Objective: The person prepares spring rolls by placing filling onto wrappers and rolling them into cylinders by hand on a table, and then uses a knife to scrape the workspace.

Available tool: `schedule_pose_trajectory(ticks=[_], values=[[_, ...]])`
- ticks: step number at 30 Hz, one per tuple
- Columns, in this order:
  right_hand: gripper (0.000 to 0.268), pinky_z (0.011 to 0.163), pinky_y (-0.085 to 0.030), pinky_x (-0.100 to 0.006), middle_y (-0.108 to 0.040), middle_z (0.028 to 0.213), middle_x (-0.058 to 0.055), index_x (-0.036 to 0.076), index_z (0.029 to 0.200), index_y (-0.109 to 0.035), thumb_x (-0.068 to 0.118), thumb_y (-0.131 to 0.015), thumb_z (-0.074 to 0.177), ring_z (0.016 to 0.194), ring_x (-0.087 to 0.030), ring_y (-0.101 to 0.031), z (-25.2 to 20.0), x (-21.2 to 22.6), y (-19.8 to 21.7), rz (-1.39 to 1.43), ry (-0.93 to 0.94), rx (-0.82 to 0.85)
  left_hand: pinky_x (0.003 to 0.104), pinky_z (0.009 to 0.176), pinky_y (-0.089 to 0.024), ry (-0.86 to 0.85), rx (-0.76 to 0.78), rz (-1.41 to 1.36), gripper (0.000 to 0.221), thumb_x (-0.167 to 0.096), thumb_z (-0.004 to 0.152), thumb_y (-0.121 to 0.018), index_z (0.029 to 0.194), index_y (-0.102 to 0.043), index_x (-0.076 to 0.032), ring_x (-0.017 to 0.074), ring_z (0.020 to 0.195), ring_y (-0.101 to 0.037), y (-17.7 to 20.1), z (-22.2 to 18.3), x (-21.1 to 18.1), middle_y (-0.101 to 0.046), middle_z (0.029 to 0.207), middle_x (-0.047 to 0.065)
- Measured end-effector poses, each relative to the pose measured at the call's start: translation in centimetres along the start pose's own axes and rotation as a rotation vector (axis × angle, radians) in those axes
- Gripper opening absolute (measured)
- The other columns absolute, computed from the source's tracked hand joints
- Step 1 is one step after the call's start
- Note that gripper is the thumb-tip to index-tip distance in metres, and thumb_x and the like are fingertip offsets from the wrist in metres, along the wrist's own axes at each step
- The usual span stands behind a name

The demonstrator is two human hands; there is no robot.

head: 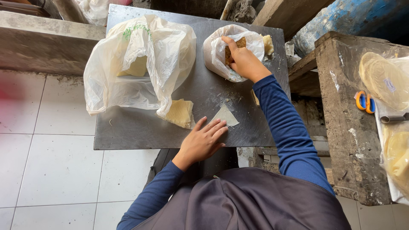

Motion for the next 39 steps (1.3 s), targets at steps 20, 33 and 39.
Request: schedule_pose_trajectory(ticks=[20,33,39], values=[[0.068,0.079,-0.061,-0.03,-0.077,0.092,-0.012,0.003,0.151,-0.038,0.003,-0.071,0.091,0.084,-0.021,-0.077,-14.4,8.5,0.8,0.565,0.045,0.059,0.043,0.093,-0.049,0.361,-0.412,-0.166,0.045,-0.008,0.087,-0.072,0.129,-0.058,-0.002,0.0334,0.104,-0.062,2.9,-0.4,0.5,-0.067,0.114,0.015],[0.064,0.087,-0.058,-0.037,-0.073,0.102,-0.013,0.004,0.155,-0.045,-0.005,-0.06,0.093,0.093,-0.028,-0.072,-17.9,11.5,-2.2,0.206,0.38,-0.338,0.043,0.09,-0.05,0.392,-0.421,-0.145,0.042,-0.003,0.089,-0.068,0.13,-0.058,-0.001,0.0333,0.1,-0.064,2.3,0.2,0.8,-0.07,0.108,0.016],[0.056,0.083,-0.059,-0.036,-0.075,0.1,-0.011,0.007,0.148,-0.054,-0.006,-0.062,0.093,0.09,-0.027,-0.073,-18.2,10.8,-2.3,0.31,0.29,-0.36,0.043,0.087,-0.051,0.378,-0.426,-0.069,0.04,-0.003,0.092,-0.065,0.131,-0.058,-0.002,0.0307,0.097,-0.064,1.6,0.7,0.8,-0.069,0.105,0.013]])
Point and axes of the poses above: each hand's wrist, its own z-axis towards the middle knuckle, its own y-axis out of the back of the hand, x = y × z, the point moved 6 cm from there along z, towards the middle knuckle
